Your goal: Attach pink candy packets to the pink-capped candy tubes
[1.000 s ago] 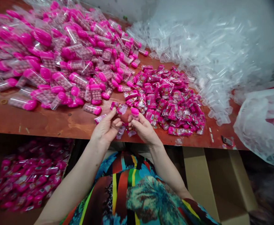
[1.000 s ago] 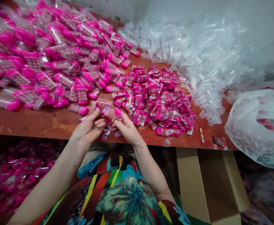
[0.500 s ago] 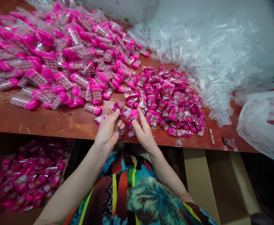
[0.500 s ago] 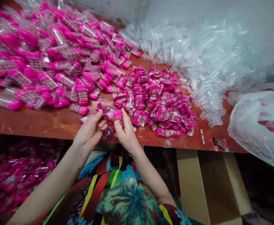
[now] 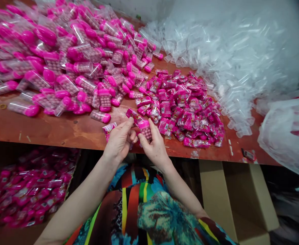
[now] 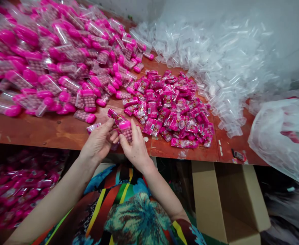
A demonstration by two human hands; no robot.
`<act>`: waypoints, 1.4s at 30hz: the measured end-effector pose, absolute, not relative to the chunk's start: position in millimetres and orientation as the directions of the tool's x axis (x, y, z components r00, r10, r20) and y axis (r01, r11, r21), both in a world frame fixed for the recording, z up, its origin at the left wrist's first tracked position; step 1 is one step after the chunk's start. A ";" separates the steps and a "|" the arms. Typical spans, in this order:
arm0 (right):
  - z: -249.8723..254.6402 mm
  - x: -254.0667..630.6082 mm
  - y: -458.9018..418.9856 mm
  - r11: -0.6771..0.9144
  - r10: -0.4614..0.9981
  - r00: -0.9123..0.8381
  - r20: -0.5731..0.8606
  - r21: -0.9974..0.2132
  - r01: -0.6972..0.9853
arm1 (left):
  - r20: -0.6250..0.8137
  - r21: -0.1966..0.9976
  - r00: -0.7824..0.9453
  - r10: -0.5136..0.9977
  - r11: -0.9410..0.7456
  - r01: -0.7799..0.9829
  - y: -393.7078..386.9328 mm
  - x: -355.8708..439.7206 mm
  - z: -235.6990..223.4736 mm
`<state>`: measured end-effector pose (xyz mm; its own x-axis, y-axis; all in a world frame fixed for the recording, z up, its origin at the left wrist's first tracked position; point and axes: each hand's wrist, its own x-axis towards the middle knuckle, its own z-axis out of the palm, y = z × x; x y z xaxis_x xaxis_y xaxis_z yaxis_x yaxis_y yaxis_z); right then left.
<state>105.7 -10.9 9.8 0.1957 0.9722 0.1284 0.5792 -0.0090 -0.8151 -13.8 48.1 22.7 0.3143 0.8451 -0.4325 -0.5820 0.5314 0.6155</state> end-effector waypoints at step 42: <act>-12.2 114.2 -16.1 -0.289 0.949 -0.029 -0.314 -0.831 -0.475 | -0.419 0.732 0.578 0.700 0.637 -0.241 25.4 -16.8 8.5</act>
